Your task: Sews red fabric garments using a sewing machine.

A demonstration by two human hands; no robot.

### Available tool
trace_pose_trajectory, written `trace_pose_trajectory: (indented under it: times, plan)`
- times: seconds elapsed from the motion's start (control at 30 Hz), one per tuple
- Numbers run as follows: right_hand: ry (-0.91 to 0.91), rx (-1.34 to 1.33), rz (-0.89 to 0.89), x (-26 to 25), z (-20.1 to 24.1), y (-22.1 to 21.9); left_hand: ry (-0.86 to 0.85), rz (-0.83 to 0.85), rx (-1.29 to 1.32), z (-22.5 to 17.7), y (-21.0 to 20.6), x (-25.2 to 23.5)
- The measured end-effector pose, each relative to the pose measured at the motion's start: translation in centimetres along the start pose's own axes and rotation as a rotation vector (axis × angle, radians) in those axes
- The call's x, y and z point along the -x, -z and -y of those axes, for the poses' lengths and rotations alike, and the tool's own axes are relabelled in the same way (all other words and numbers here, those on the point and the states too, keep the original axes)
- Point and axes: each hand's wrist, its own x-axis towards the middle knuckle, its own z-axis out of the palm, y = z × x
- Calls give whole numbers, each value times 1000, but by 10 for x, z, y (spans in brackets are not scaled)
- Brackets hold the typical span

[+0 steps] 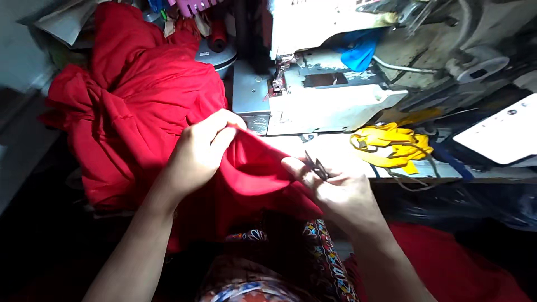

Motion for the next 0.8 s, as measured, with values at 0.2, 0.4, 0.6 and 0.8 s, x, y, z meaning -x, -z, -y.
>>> trace_pose_trajectory:
  times: [0.2, 0.4, 0.6, 0.8]
  plan:
    - [-478, -204, 34, -37, -43, -7, -258, 73, -161, 46, -44, -114]
    - [-517, -460, -92, -55, -65, -8, 29, 201, -268, 52, -73, -176]
    - [-597, -461, -146, -70, -61, -16, 214, 104, -169, 53, -87, -188]
    - [-294, -76, -239, -60, -56, 8, -143, 3, -304, 39, -39, -113]
